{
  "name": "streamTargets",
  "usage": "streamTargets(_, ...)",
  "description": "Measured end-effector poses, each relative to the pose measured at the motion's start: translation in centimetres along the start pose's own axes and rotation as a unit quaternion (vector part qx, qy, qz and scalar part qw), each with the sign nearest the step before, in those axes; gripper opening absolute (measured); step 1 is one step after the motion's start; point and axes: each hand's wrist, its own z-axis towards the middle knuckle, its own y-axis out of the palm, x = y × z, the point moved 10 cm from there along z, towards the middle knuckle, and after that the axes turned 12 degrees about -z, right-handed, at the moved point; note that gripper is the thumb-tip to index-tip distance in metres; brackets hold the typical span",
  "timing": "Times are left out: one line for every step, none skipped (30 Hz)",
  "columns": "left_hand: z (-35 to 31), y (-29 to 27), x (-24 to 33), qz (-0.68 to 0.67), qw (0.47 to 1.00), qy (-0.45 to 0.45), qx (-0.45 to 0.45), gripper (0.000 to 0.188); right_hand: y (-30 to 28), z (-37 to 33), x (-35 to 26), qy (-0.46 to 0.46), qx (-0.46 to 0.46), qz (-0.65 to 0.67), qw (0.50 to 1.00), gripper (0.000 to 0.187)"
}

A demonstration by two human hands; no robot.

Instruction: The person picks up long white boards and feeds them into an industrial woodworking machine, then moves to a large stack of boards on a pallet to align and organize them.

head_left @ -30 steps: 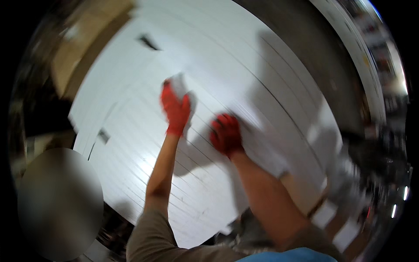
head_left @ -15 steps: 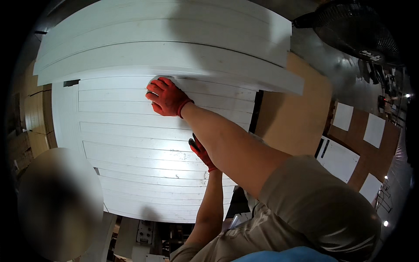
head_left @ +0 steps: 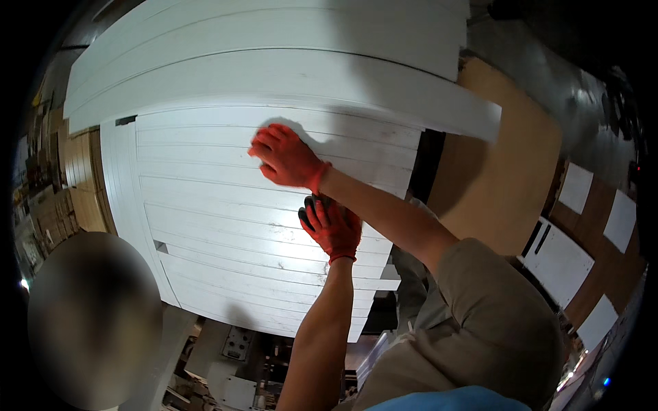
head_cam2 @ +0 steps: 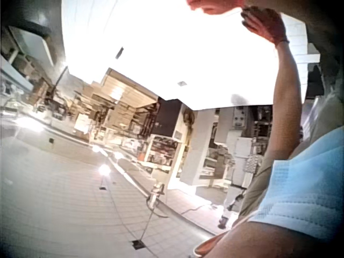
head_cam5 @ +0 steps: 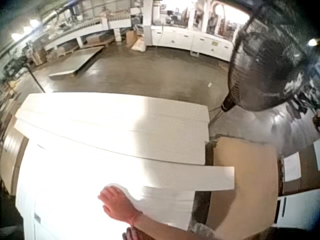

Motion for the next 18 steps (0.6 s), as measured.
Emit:
streamTargets(0.0,-0.1,-0.3,0.016,1.0,0.004,-0.003,0.06,-0.8,-1.7,-0.4,0.023,-0.017,0.054,0.998,0.021)
streamTargets(0.1,0.2,-0.5,0.002,1.0,-0.016,-0.016,0.061,-1.8,-3.7,0.0,0.046,-0.03,0.101,0.993,0.023)
streamTargets(0.2,0.5,-0.4,-0.012,0.999,-0.034,-0.028,0.062,-4.7,-6.4,1.1,0.09,0.042,0.087,0.991,0.025)
streamTargets(0.2,0.6,-0.6,-0.023,0.998,-0.053,-0.037,0.063,-7.6,-9.3,2.2,0.131,0.116,0.076,0.982,0.027)
streamTargets(0.4,-0.2,0.4,0.011,1.0,-0.005,-0.009,0.06,-10.9,-12.0,3.5,0.179,0.18,-0.02,0.967,0.027)
streamTargets(0.5,-0.5,0.8,0.017,1.0,-0.004,-0.005,0.058,-14.2,-15.5,5.6,0.224,0.27,-0.071,0.934,0.026)
streamTargets(0.5,-0.7,0.8,0.024,1.0,-0.006,-0.001,0.056,-17.8,-18.0,7.0,0.297,0.32,-0.118,0.892,0.028)
streamTargets(0.4,-1.0,1.1,0.031,1.0,-0.005,0.004,0.054,-20.4,-19.9,8.5,0.347,0.368,-0.139,0.852,0.031)
streamTargets(0.2,0.5,0.9,0.017,0.999,-0.018,-0.02,0.05,-20.6,-22.6,12.6,0.388,0.342,-0.117,0.848,0.044)
streamTargets(-0.1,0.6,0.8,0.023,0.999,-0.017,-0.02,0.05,-21.0,-22.2,14.1,0.372,0.288,-0.123,0.874,0.05)
streamTargets(-0.2,0.4,0.8,0.029,0.999,-0.016,-0.018,0.05,-21.5,-21.2,15.2,0.353,0.233,-0.128,0.897,0.057)
streamTargets(-0.3,0.4,0.6,0.036,0.999,-0.017,-0.016,0.05,-21.5,-20.2,16.1,0.333,0.176,-0.133,0.917,0.063)
streamTargets(-0.2,0.2,1.4,0.035,0.999,-0.001,-0.017,0.05,-21.4,-19.7,17.0,0.327,0.149,-0.112,0.926,0.066)
streamTargets(-0.1,0.1,1.7,0.034,0.999,0.008,-0.013,0.05,-20.8,-18.8,17.6,0.319,0.12,-0.088,0.936,0.07)
streamTargets(-0.1,0.0,1.9,0.032,0.999,0.017,-0.01,0.05,-20.1,-18.1,18.1,0.31,0.089,-0.062,0.944,0.073)
streamTargets(-0.1,-0.1,2.2,0.03,0.999,0.024,-0.007,0.05,-20.4,-17.7,18.3,0.29,0.101,-0.073,0.949,0.071)
streamTargets(0.0,0.0,2.4,0.034,0.999,0.024,-0.008,0.051,-20.6,-17.2,18.7,0.268,0.112,-0.083,0.953,0.069)
streamTargets(0.0,0.1,2.5,0.037,0.999,0.025,-0.009,0.051,-20.9,-16.8,19.0,0.247,0.122,-0.093,0.957,0.067)
